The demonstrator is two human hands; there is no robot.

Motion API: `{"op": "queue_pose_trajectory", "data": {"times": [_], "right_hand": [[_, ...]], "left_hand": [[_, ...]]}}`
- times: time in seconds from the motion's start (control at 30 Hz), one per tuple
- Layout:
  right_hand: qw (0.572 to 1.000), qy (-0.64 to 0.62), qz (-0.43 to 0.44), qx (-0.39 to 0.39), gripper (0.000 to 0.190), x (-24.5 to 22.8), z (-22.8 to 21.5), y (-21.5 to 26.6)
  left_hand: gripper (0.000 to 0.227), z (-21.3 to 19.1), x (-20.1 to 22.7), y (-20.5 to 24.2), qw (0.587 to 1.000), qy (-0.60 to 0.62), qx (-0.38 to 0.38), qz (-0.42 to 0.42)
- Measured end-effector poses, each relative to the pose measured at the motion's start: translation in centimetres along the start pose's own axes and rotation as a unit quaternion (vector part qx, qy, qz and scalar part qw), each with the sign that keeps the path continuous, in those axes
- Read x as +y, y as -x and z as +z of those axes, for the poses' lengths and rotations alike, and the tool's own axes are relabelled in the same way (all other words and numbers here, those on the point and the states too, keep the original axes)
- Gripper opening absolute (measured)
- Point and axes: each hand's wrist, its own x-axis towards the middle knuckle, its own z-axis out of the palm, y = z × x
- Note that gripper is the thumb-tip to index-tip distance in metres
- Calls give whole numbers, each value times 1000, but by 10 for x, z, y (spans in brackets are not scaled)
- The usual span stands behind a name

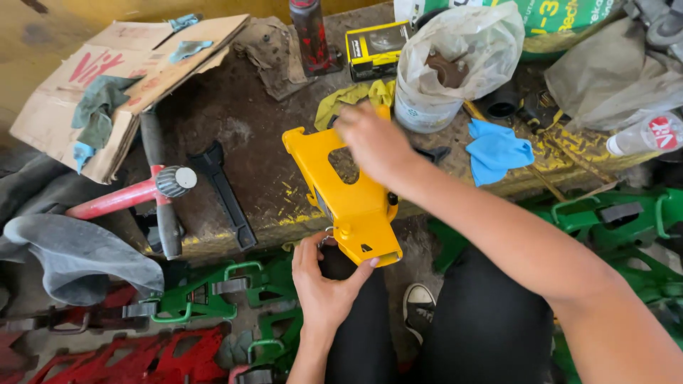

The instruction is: The person wipes a yellow metal jack stand with a yellow cloth, cleaning its surfaces and edges. They rotate the stand to wipe different sides and then place it on the workbench.

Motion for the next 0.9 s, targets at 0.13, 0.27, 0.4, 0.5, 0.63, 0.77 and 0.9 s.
{"op": "queue_pose_trajectory", "data": {"times": [0.13, 0.27, 0.4, 0.5, 0.63, 0.77, 0.9], "right_hand": [[998, -39, -57, -11, 44, -20, 7, -5], [996, -54, -69, 10, 42, -25, 21, -3], [986, -110, -126, 3, 38, -47, 22, -2], [983, -145, -115, -13, 36, -53, 8, -8], [983, -145, -113, -11, 30, -53, 0, -6], [980, -153, -105, -68, 20, -48, -14, 1], [971, -176, -142, -73, 15, -60, -31, 16]], "left_hand": [[69, 1, -1, 0, 1000, -5, -8, 4], [70, 0, 0, 0, 1000, 8, -5, -6], [70, 1, -5, -3, 1000, 2, -5, 12], [71, 2, -5, -1, 1000, 1, -14, -8], [71, 0, -3, -3, 1000, -9, -4, -3], [70, -2, -5, -1, 1000, 1, -7, 1], [70, 0, -6, -1, 1000, -1, 1, 25]]}}
